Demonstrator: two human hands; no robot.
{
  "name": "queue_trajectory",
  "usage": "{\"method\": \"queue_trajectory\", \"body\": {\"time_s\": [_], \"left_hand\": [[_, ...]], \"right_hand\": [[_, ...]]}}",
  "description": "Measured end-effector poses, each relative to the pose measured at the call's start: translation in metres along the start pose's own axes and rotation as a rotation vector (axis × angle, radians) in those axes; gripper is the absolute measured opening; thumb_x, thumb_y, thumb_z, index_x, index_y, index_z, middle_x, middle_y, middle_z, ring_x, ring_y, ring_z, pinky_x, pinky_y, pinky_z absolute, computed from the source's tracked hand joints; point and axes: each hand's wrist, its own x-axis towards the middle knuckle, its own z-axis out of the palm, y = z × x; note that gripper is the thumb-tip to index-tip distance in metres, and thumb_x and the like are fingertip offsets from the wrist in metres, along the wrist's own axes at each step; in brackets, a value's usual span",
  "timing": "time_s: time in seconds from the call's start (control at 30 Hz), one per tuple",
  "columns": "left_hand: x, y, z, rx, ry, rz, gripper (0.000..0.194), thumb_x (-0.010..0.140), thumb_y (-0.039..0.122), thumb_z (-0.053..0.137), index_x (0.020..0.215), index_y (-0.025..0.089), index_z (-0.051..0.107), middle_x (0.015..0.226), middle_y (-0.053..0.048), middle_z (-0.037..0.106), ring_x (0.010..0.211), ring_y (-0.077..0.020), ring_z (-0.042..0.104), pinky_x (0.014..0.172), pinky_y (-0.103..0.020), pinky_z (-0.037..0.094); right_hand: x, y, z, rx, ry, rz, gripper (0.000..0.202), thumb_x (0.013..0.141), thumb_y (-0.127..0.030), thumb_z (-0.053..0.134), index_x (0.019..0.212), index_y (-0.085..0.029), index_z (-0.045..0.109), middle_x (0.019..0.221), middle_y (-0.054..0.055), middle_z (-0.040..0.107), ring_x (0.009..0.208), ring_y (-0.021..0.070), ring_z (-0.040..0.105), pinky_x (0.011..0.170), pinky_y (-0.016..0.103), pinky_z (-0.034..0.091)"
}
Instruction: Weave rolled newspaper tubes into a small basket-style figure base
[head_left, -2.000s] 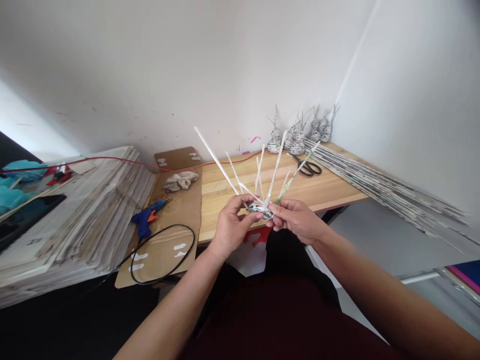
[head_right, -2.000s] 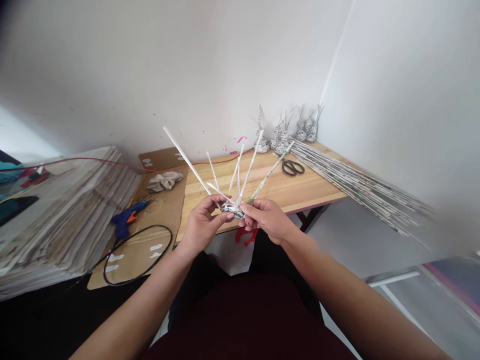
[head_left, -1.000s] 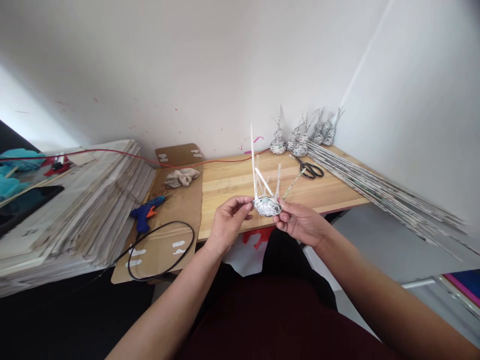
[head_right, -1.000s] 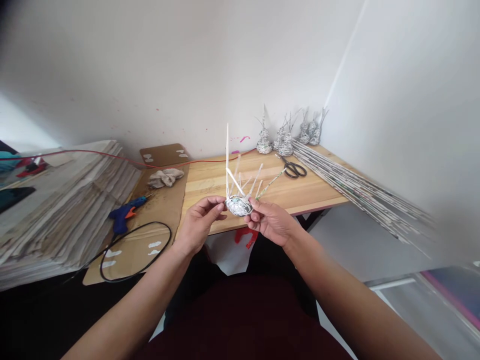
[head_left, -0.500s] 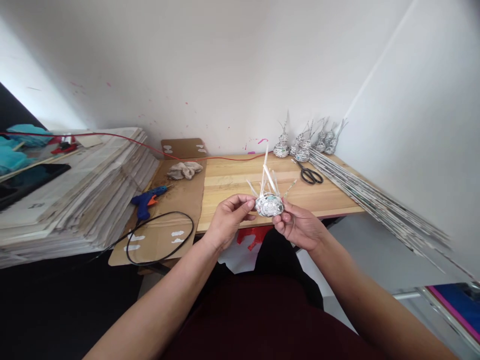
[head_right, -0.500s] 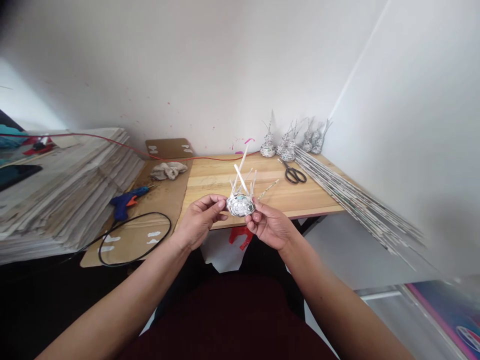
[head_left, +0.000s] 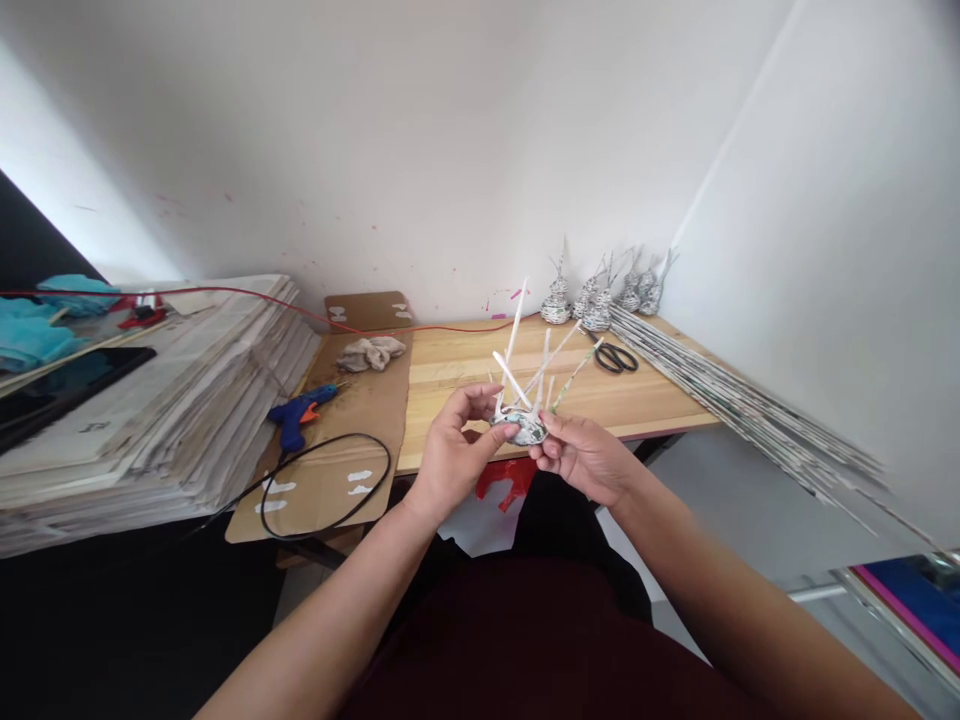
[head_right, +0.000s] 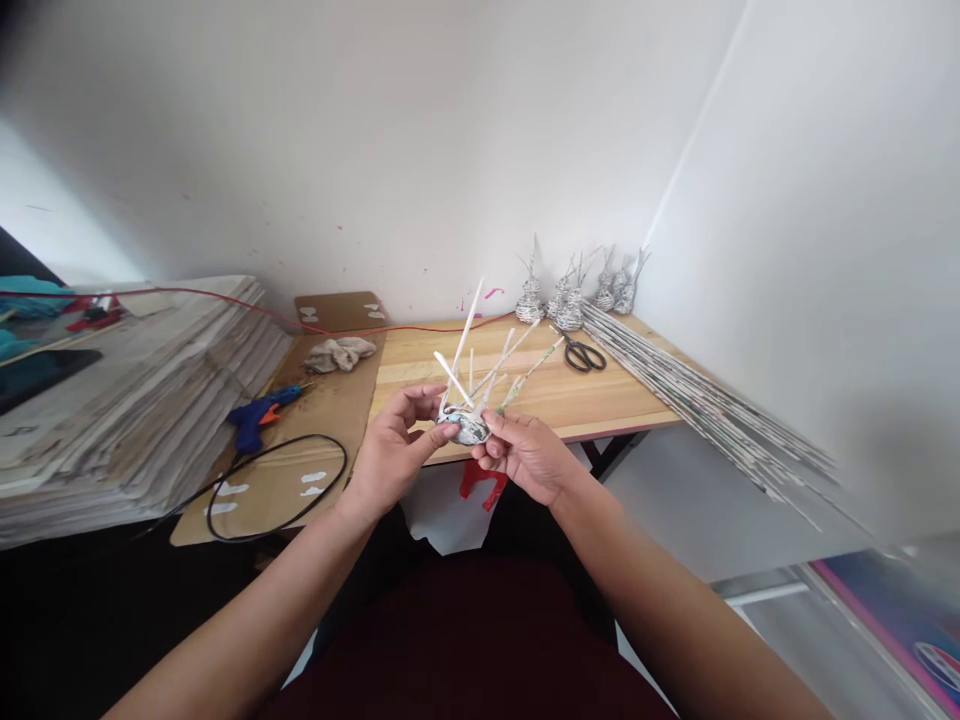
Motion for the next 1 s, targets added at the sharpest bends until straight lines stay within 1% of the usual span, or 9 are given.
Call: {"method": "queue_trajectory", "body": {"time_s": [0.13,0.23,0.3,0.5,0.6,0.7,0.83,0.9,1.0], "left_hand": [[-0.001,-0.003,0.002,0.05,0.003,-0.015,0.042,0.078,0.03,0.072,0.117,0.021,0.06,0.089,-0.003,0.065,0.084,-0.0149,0.062,0.069,-0.024,0.053],[-0.002,-0.005,0.003,0.079,-0.007,-0.017,0.032,0.08,0.03,0.069,0.11,0.02,0.067,0.098,-0.005,0.069,0.087,-0.0162,0.064,0.075,-0.027,0.054],[-0.001,-0.006,0.002,0.098,-0.023,-0.017,0.027,0.08,0.03,0.069,0.105,0.02,0.07,0.102,-0.006,0.07,0.089,-0.0171,0.065,0.077,-0.027,0.054],[0.0,-0.007,0.002,0.071,-0.069,-0.019,0.021,0.08,0.028,0.068,0.1,0.02,0.07,0.096,-0.004,0.071,0.086,-0.0156,0.063,0.08,-0.027,0.051],[-0.001,-0.008,0.002,0.083,-0.073,-0.059,0.021,0.08,0.029,0.068,0.099,0.02,0.07,0.096,-0.003,0.071,0.081,-0.0149,0.063,0.074,-0.025,0.051],[-0.001,-0.009,0.002,0.09,-0.071,-0.104,0.025,0.079,0.032,0.07,0.1,0.02,0.071,0.097,-0.004,0.072,0.071,-0.0129,0.063,0.064,-0.023,0.049],[0.0,-0.01,-0.001,0.155,-0.053,-0.124,0.03,0.075,0.033,0.073,0.103,0.02,0.072,0.098,-0.004,0.072,0.055,-0.0074,0.054,0.054,-0.021,0.045],[0.001,-0.008,-0.002,0.121,-0.078,-0.136,0.032,0.074,0.033,0.075,0.104,0.021,0.071,0.101,-0.004,0.072,0.056,-0.0072,0.054,0.054,-0.021,0.046],[0.0,-0.005,-0.001,0.027,-0.142,-0.177,0.035,0.075,0.035,0.075,0.107,0.021,0.069,0.104,-0.005,0.071,0.064,-0.0103,0.06,0.059,-0.023,0.05]], "right_hand": [[-0.002,0.002,0.003,-0.045,-0.003,-0.026,0.03,0.073,-0.041,0.078,0.072,-0.015,0.061,0.053,-0.005,0.051,0.063,0.0118,0.061,0.061,0.023,0.046],[-0.002,0.003,0.002,-0.05,0.014,-0.022,0.029,0.071,-0.04,0.08,0.076,-0.016,0.063,0.052,-0.005,0.052,0.062,0.0117,0.061,0.061,0.023,0.045],[-0.001,0.004,0.001,-0.053,0.019,-0.021,0.029,0.07,-0.039,0.081,0.077,-0.017,0.064,0.052,-0.006,0.052,0.062,0.0117,0.061,0.061,0.024,0.045],[-0.001,0.006,0.0,-0.05,0.03,-0.034,0.029,0.069,-0.039,0.081,0.076,-0.016,0.064,0.054,-0.006,0.053,0.061,0.0115,0.061,0.06,0.024,0.046],[-0.001,0.007,-0.001,-0.055,0.033,-0.04,0.03,0.069,-0.04,0.081,0.075,-0.016,0.063,0.054,-0.006,0.052,0.06,0.0113,0.061,0.06,0.024,0.046],[-0.001,0.009,-0.002,-0.057,0.036,-0.047,0.032,0.068,-0.041,0.082,0.071,-0.017,0.061,0.053,-0.006,0.052,0.061,0.0115,0.061,0.06,0.024,0.047],[0.0,0.011,-0.005,-0.077,0.029,-0.062,0.033,0.067,-0.041,0.082,0.068,-0.016,0.06,0.054,-0.005,0.053,0.062,0.0125,0.062,0.061,0.026,0.047],[0.0,0.011,-0.005,-0.09,0.042,-0.07,0.035,0.066,-0.042,0.082,0.066,-0.016,0.059,0.054,-0.005,0.053,0.063,0.013,0.063,0.062,0.026,0.047],[0.0,0.011,-0.004,-0.104,0.05,-0.089,0.036,0.065,-0.041,0.083,0.063,-0.016,0.058,0.054,-0.005,0.053,0.061,0.013,0.062,0.06,0.027,0.046]]}}
